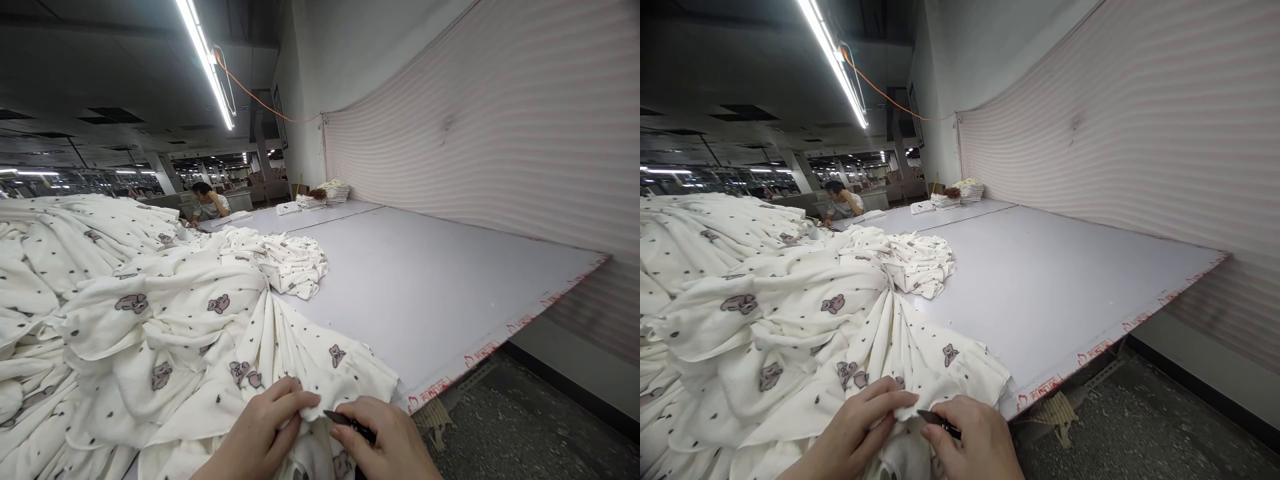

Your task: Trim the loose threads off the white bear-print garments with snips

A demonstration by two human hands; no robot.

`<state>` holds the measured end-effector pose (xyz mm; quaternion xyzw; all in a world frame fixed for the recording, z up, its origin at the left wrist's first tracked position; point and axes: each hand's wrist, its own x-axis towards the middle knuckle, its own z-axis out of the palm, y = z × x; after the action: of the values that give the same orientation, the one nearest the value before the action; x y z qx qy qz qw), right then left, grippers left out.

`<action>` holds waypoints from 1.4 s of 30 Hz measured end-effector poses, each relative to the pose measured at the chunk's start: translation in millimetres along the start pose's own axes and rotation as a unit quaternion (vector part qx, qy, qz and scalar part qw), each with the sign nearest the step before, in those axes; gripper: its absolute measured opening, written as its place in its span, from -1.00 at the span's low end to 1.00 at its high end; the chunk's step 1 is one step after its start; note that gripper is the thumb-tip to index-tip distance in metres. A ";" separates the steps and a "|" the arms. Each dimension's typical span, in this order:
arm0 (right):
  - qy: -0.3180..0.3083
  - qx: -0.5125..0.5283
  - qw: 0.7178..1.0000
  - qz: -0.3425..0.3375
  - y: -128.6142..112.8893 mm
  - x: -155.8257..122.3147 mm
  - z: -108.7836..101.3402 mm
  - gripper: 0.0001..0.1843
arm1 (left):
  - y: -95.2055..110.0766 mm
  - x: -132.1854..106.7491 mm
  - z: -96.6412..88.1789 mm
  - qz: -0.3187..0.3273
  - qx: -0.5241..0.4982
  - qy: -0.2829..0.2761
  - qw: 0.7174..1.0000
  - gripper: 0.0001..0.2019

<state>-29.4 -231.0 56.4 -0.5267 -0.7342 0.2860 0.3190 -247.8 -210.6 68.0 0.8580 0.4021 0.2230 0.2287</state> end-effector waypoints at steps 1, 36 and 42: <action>-0.008 0.004 1.000 -0.001 0.6 0.0 -0.1 -0.85 | -0.5 -0.4 0.1 -0.001 -0.002 -0.004 1.000 -0.64; 0.158 0.322 0.933 0.019 11.6 38.4 70.7 -0.69 | -5.9 18.7 -4.9 -0.249 -0.222 0.116 0.935 -0.74; 0.095 0.261 0.960 0.005 10.8 36.1 63.6 -0.75 | -0.8 16.6 -2.3 -0.222 -0.186 0.107 0.951 -0.76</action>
<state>-80.7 -198.7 14.0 -0.4537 -0.5972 0.4181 0.5126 -240.0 -196.4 72.7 0.6602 0.5564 0.3281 0.3833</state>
